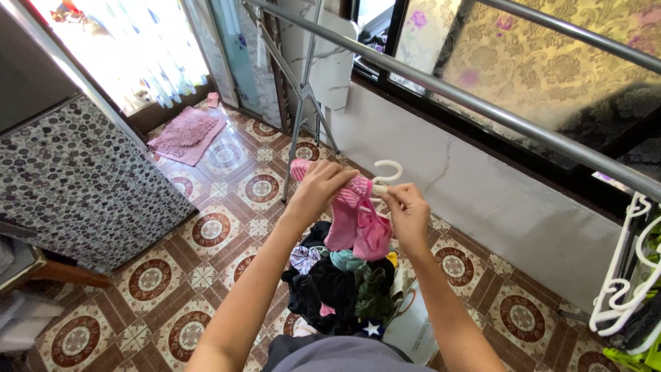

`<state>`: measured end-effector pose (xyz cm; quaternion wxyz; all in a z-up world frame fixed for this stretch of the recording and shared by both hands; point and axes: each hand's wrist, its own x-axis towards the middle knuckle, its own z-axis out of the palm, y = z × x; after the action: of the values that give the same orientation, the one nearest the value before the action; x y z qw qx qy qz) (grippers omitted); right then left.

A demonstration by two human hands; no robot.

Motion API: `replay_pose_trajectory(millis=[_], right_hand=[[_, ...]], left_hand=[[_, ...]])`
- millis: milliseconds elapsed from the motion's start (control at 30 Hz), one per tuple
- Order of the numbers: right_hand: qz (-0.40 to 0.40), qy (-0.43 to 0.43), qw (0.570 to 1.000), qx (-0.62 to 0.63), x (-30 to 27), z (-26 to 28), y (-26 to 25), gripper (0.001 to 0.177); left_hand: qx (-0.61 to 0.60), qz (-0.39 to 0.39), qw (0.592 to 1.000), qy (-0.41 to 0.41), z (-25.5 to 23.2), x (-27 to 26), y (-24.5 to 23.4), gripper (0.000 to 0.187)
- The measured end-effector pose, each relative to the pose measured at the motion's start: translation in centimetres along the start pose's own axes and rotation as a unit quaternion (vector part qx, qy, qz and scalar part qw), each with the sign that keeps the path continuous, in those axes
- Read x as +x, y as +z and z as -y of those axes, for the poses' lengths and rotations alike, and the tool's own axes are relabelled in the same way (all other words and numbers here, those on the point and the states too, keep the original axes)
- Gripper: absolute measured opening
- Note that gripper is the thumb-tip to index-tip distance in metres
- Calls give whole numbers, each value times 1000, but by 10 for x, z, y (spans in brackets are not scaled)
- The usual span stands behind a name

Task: Picking up pieces of clothing from a laundry basket and hanging them on a drying rack using hangers.

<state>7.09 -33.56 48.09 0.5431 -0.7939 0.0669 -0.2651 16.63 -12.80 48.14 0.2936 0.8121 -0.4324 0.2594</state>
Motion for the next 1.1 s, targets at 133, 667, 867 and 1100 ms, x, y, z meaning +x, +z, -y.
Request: replay_pose_trajectory(millis=[133, 667, 867, 1100], right_hand=[[-79, -144, 981, -100, -9, -16, -11, 16], [173, -207, 946, -180, -42, -40, 1, 26], [118, -203, 965, -114, -49, -25, 8, 28], [204, -211, 937, -188, -54, -61, 11, 27]], left_hand=[[-32, -40, 999, -18, -13, 6, -24, 24], [-50, -121, 989, -75, -18, 8, -43, 13], [-39, -127, 987, -90, -18, 8, -49, 14], [-36, -138, 984, -103, -14, 9, -44, 13]])
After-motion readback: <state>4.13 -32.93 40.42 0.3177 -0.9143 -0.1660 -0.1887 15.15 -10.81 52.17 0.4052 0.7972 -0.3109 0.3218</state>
